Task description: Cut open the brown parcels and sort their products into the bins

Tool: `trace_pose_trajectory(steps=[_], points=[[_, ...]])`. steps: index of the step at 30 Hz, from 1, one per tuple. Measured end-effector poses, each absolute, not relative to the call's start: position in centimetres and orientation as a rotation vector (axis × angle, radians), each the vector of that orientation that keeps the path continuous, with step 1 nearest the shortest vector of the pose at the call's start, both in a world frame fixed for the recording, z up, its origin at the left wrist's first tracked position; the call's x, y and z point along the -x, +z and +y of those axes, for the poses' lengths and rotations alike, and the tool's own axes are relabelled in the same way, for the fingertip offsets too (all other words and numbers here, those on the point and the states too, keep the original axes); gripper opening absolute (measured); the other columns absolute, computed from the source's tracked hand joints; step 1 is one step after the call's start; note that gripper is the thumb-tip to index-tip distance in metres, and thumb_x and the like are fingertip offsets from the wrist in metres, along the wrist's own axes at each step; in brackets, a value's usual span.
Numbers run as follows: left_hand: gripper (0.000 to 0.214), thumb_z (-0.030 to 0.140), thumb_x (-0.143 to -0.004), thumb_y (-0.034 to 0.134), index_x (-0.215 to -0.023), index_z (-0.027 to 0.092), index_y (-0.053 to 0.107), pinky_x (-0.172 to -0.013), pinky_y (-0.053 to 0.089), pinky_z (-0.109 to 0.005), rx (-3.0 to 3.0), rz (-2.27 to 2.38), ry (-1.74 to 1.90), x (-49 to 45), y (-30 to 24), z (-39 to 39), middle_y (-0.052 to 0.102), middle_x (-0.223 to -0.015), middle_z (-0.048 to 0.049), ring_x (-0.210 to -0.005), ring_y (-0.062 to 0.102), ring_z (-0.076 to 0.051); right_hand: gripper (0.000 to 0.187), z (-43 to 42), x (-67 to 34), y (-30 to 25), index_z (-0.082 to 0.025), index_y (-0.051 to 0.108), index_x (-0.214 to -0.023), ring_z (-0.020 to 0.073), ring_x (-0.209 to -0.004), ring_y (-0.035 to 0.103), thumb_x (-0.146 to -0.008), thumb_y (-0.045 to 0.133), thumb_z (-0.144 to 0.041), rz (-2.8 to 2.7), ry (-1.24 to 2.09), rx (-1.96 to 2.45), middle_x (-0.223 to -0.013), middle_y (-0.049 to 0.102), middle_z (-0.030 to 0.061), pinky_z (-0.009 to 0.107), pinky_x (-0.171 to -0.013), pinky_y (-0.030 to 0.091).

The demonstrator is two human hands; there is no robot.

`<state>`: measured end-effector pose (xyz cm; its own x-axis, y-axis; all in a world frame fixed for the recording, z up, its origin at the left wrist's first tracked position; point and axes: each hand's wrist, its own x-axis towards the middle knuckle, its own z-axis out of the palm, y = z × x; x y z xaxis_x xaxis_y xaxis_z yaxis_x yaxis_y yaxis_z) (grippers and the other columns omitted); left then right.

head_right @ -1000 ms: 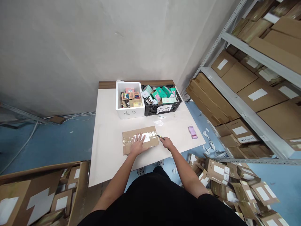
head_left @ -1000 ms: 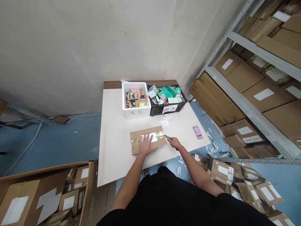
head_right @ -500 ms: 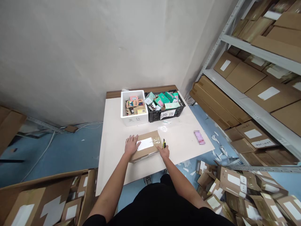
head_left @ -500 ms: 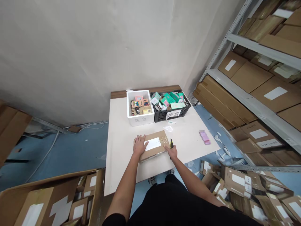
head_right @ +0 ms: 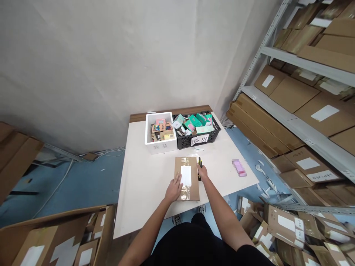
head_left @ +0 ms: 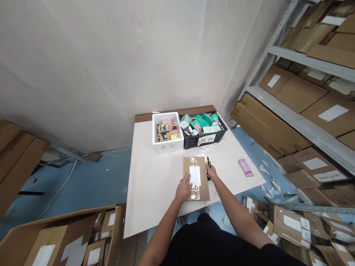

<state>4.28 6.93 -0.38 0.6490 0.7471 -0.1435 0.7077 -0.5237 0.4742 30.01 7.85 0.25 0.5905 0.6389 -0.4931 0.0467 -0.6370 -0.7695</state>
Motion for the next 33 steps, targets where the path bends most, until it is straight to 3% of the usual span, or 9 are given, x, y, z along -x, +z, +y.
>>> trace_pose_trajectory(steps=[4,6,9,13,18,21,23,27,33], points=[[0.059,0.043,-0.111,0.019,-0.159,0.024,0.048,-0.13,0.027,-0.045,-2.177,1.338,0.118,2.7,-0.2,10.7,0.044,-0.168,-0.0046,-0.159,0.034,-0.021,0.055,5.7,-27.7,0.2,-0.024,0.054,-0.097,0.0252,-0.088,0.08,-0.093,0.047,-0.079,-0.497,1.176,1.738,-0.099,0.079,0.0138,0.03,-0.07,0.061],[0.065,0.051,-0.11,0.016,-0.151,0.023,0.058,-0.128,0.032,-0.044,-1.927,1.597,0.12,5.8,-0.1,11.7,0.049,-0.165,-0.0067,-0.156,0.039,-0.024,0.057,5.1,-26.3,0.0,-0.024,0.053,-0.095,0.0266,-0.093,0.08,-0.091,0.049,-0.08,-0.477,1.221,1.698,-0.102,0.079,0.0158,0.031,-0.073,0.062],[0.069,0.06,-0.109,0.017,-0.155,0.022,0.052,-0.116,0.048,-0.038,-1.565,1.705,0.141,8.4,-0.4,11.4,0.056,-0.159,-0.0082,-0.145,0.055,-0.024,0.055,4.5,-23.7,-1.3,-0.023,0.056,-0.093,0.0278,-0.099,0.078,-0.088,0.054,-0.078,-0.504,1.248,1.785,-0.104,0.079,0.0169,0.031,-0.074,0.061],[0.068,0.065,-0.105,0.036,-0.157,0.023,0.048,-0.105,0.056,-0.033,-1.292,1.616,0.223,8.0,-2.2,9.2,0.064,-0.151,-0.0078,-0.133,0.066,-0.023,0.053,3.8,-19.8,-3.4,-0.022,0.06,-0.084,0.0262,-0.095,0.076,-0.085,0.057,-0.075,-0.64,1.236,1.956,-0.096,0.078,0.0122,0.03,-0.076,0.058],[0.069,0.07,-0.101,0.046,-0.147,0.022,0.059,-0.11,0.054,-0.037,-1.075,1.564,0.478,4.3,-3.8,8.1,0.066,-0.149,-0.0096,-0.135,0.064,-0.028,0.057,3.5,-19.6,-2.2,-0.022,0.062,-0.083,0.0271,-0.09,0.074,-0.074,0.067,-0.078,-0.605,1.17,1.965,-0.09,0.077,0.0096,0.03,-0.071,0.056],[0.07,0.069,-0.105,0.036,-0.143,0.017,0.064,-0.109,0.055,-0.036,-0.982,1.405,0.601,2.9,-4.1,9.6,0.068,-0.145,-0.0123,-0.133,0.066,-0.026,0.06,3.6,-22.0,0.7,-0.022,0.063,-0.09,0.0274,-0.087,0.075,-0.073,0.07,-0.079,-0.542,1.142,1.829,-0.087,0.077,0.0091,0.031,-0.072,0.057],[0.067,0.063,-0.107,0.033,-0.145,0.016,0.063,-0.11,0.054,-0.036,-1.029,1.426,0.522,2.5,-4.4,10.8,0.068,-0.145,-0.0124,-0.133,0.066,-0.025,0.06,3.7,-23.2,2.6,-0.022,0.063,-0.097,0.0281,-0.088,0.076,-0.077,0.069,-0.079,-0.504,1.182,1.683,-0.088,0.079,0.0095,0.033,-0.074,0.058],[0.063,0.044,-0.099,0.059,-0.153,0.012,0.053,-0.123,0.042,-0.042,-1.121,1.616,0.337,2.7,-4.9,12.0,0.061,-0.153,-0.0173,-0.146,0.054,-0.031,0.064,3.7,-23.1,3.9,-0.02,0.069,-0.102,0.0312,-0.102,0.075,-0.074,0.073,-0.079,-0.581,1.21,1.638,-0.101,0.08,0.012,0.039,-0.087,0.059],[0.061,0.032,-0.101,0.046,-0.161,0.021,0.043,-0.131,0.028,-0.035,-1.695,1.655,0.466,2.3,-1.4,15.1,0.042,-0.169,-0.0076,-0.159,0.035,-0.021,0.069,3.6,-21.3,2.8,-0.021,0.072,-0.118,0.0295,-0.121,0.069,-0.079,0.068,-0.077,-0.749,1.203,1.736,-0.121,0.077,0.01,0.037,-0.104,0.052]])
